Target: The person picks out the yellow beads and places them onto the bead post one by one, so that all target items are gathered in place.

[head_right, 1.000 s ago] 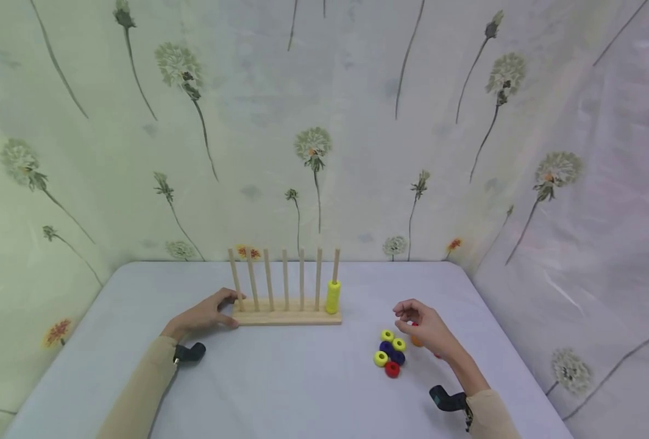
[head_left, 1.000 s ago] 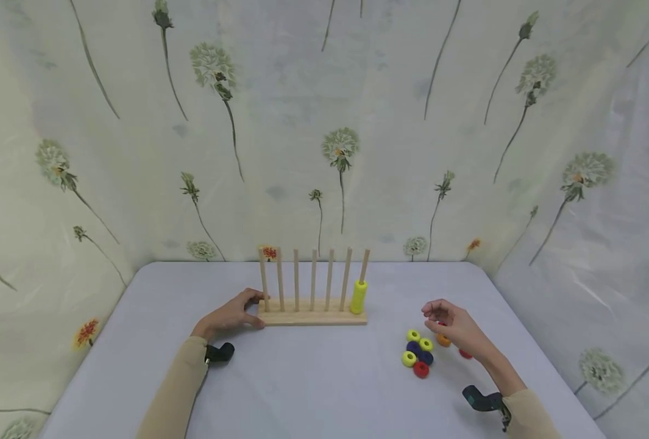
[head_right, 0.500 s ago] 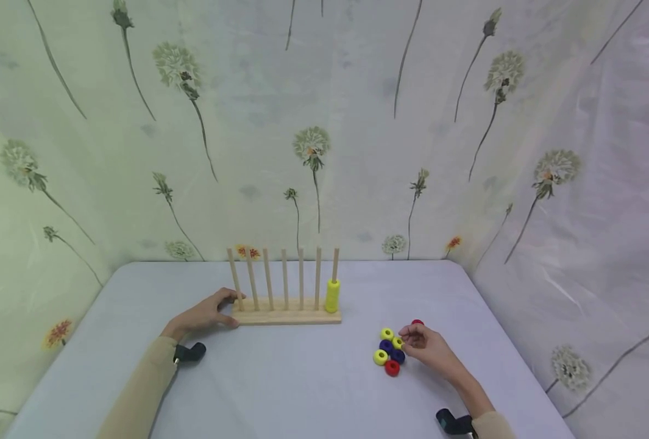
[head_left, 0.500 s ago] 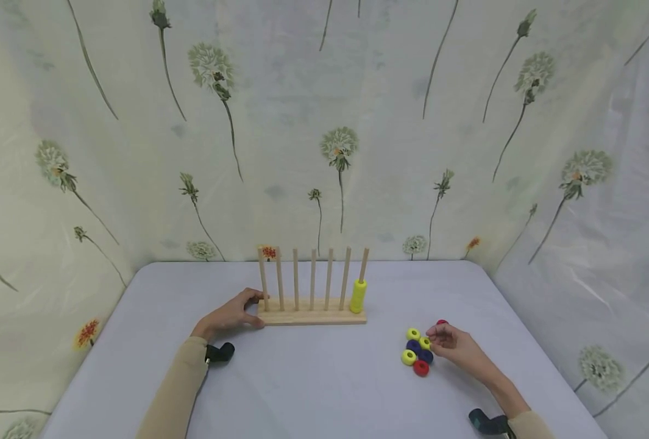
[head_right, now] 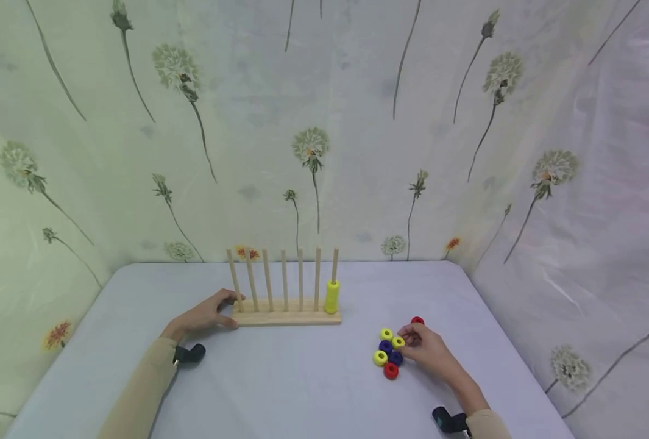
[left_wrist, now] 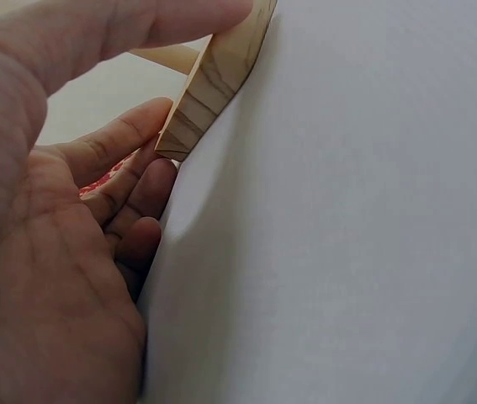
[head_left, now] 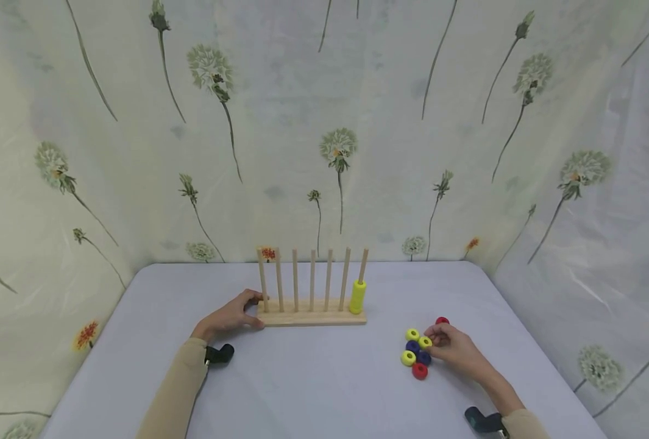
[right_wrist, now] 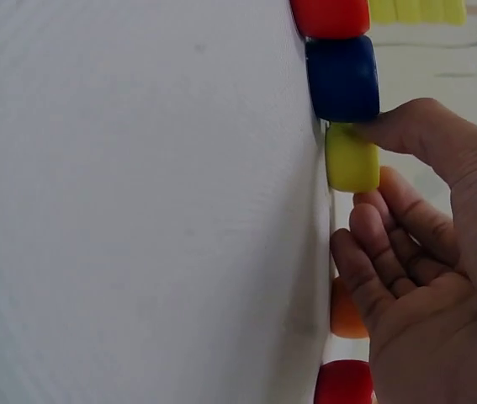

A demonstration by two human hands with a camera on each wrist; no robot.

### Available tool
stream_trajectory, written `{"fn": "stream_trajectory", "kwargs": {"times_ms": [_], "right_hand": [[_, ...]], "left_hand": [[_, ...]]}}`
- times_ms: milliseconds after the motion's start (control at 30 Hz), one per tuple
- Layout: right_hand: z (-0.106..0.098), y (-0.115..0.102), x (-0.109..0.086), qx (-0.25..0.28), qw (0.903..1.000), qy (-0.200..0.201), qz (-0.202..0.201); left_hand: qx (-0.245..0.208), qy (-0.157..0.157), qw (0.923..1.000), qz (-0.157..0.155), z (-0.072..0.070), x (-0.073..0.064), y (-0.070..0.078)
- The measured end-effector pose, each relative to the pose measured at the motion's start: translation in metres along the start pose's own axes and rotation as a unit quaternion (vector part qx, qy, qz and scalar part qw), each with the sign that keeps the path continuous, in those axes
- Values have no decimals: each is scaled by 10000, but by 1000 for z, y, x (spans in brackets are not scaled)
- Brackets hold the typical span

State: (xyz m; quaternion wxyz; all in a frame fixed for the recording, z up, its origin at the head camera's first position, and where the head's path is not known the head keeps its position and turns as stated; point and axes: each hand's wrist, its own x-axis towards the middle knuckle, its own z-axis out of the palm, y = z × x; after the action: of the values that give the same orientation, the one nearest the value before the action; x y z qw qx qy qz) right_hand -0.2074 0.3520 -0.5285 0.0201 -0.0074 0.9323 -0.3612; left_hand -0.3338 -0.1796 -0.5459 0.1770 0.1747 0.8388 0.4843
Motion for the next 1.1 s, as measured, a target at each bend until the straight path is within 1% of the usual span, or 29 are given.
{"fn": "stream_trajectory", "kwargs": {"times_ms": [167,267,400,633,733,900,967,1100], "right_hand": [[1,-3,0,-252,9996,-6,84],[1,-2,1,-324,9995,1,20],[2,0,1,-284,9996,25,17],[2,1,3,-133,9997,75,166],[0,-3,3,-64,9999,122,89],[-7,-19,6,130,9994,223,-242],[-10,-26,9,143,9988,259,-394],[-13,-41,17,204,9977,291,-577]], "left_hand": [[55,-9,10000,83,1,0,-1],[76,-16,9999,122,1,1,-2],[61,-14,9999,124,1,1,-1],[126,-79,9997,207,0,2,-4],[108,-56,9997,213,1,2,-4],[23,-44,9997,231,0,1,-2],[29,-51,9998,214,0,1,-1],[43,-57,9998,178,0,0,0]]}}
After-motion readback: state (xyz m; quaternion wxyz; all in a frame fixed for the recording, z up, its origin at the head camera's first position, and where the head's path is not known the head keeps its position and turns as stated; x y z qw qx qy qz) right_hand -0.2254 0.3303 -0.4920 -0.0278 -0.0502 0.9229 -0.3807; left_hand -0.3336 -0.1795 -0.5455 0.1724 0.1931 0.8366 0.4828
